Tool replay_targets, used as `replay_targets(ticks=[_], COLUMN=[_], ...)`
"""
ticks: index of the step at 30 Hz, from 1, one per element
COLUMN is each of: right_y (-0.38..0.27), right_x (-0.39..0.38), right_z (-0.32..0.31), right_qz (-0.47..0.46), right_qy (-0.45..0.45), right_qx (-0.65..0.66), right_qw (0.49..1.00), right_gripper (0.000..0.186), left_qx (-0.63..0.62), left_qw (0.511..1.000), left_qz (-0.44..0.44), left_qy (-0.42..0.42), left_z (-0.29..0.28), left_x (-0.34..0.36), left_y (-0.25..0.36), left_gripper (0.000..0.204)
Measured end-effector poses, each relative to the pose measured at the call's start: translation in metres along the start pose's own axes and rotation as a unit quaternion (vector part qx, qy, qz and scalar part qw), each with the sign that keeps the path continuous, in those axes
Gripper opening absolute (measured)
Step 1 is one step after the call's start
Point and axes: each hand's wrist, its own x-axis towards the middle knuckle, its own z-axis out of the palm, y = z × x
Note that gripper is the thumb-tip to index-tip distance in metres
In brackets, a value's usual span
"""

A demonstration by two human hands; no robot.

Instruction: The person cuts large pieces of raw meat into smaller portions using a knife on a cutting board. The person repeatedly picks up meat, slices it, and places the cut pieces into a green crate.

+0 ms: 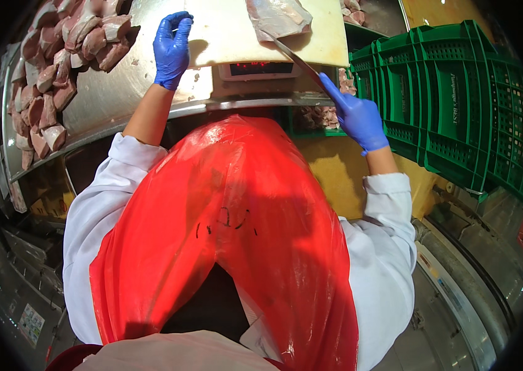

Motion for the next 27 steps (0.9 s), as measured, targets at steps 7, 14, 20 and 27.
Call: replay_targets(ticks=[7,14,20,27], right_y=[0.014,-0.023,-0.044,-0.018], right_x=[-0.025,0.073,0.12,0.029], right_z=[-0.023,0.003,0.008,-0.05], right_qz=[0.06,0.042,-0.006,-0.037], right_qy=[0.075,0.201,0.082,-0.099], right_qx=[0.232,0.249,0.037,-0.077], right_qw=[0.968,0.946,0.996,0.991], right_gripper=[0.079,0.073,0.08,0.091], left_qx=[0.216,0.306,0.327,0.317], left_qw=[0.965,0.948,0.942,0.948], left_qz=[0.124,0.059,0.065,0.036], left_qy=[-0.08,-0.066,-0.045,0.011], left_z=[0.085,0.106,0.104,0.079], left_x=[-0.029,-0.045,-0.048,-0.035], left_y=[0.015,0.003,0.0,-0.009], left_gripper=[0.039,0.013,0.014,0.02])
